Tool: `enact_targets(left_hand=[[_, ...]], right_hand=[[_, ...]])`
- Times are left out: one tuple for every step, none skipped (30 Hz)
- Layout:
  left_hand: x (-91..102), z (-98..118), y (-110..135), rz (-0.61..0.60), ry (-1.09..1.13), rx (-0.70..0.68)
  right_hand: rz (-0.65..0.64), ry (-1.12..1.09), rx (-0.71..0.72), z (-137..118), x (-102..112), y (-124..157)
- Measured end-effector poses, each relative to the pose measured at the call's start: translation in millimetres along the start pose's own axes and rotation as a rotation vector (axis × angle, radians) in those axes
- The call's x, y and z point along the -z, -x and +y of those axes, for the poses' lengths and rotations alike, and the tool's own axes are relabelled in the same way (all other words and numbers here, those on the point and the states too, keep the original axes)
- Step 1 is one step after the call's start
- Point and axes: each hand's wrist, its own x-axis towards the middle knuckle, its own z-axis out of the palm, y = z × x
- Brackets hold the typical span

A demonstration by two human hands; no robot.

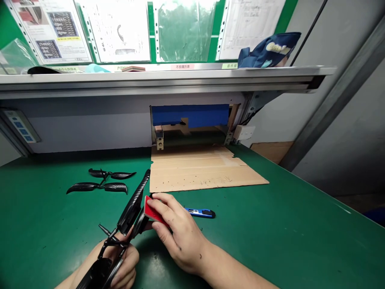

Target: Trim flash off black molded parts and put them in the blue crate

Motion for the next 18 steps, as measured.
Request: enact_targets(left_hand=[[-0.6, 0.1, 0.1, 0.002, -0.004, -0.007], [-0.8, 0.2, 0.1, -0.008, 0.000, -0.020], [-0.8, 0.0, 0.0, -0.021, 0.006, -0.032], [-0.4, -0.4, -0.1, -0.026, 0.009, -0.033], [0.3, -1.1, -0.4, -0.027, 0.010, -0.029], [1.3, -2.1, -0.9, -0.023, 0.007, -0.025], [2.5, -3.2, -1.6, -0.012, 0.001, -0.018], [3.8, -4.5, -2.5, 0.004, -0.007, -0.013], [5.1, -5.9, -3.6, 0.019, -0.015, -0.009], [6.3, -7.2, -4.7, 0.033, -0.020, -0.008], [7.4, -8.5, -5.8, 0.045, -0.022, -0.007], [8.2, -9.6, -6.7, 0.053, -0.021, -0.009], [8.6, -10.6, -7.2, 0.058, -0.020, -0.011], [8.8, -11.3, -7.3, 0.062, -0.018, -0.017], [8.6, -11.7, -7.1, 0.069, -0.017, -0.022], [8.0, -11.8, -6.5, 0.077, -0.016, -0.021], [7.1, -11.4, -5.6, 0.086, -0.015, -0.018], [5.9, -10.5, -4.6, 0.096, -0.013, -0.015]], right_hand=[[-0.003, -0.002, -0.005, 0.1, 0.3, -0.2], [-0.005, -0.002, -0.009, 0.4, 0.6, -0.5], [-0.008, -0.003, -0.014, 0.6, 0.9, -0.8], [-0.015, -0.006, -0.016, 0.7, 1.0, -1.0], [-0.024, -0.014, -0.017, 0.4, 0.8, -1.0], [-0.034, -0.025, -0.017, -0.2, 0.5, -1.0], [-0.047, -0.037, -0.019, -1.1, 0.2, -1.0], [-0.062, -0.051, -0.023, -2.5, 0.0, -0.9], [-0.078, -0.066, -0.027, -4.1, 0.0, -1.0], [-0.095, -0.083, -0.035, -5.7, 0.5, -1.3], [-0.115, -0.103, -0.047, -7.3, 1.5, -1.9], [-0.136, -0.126, -0.060, -8.7, 3.0, -2.7], [-0.154, -0.153, -0.068, -9.6, 4.9, -3.8], [-0.167, -0.181, -0.071, -10.2, 7.2, -5.0], [-0.176, -0.206, -0.069, -10.2, 9.6, -6.2], [-0.181, -0.227, -0.062, -9.7, 11.8, -7.3], [-0.179, -0.242, -0.051, -8.9, 13.7, -8.3], [-0.170, -0.253, -0.041, -7.7, 15.0, -8.9]])
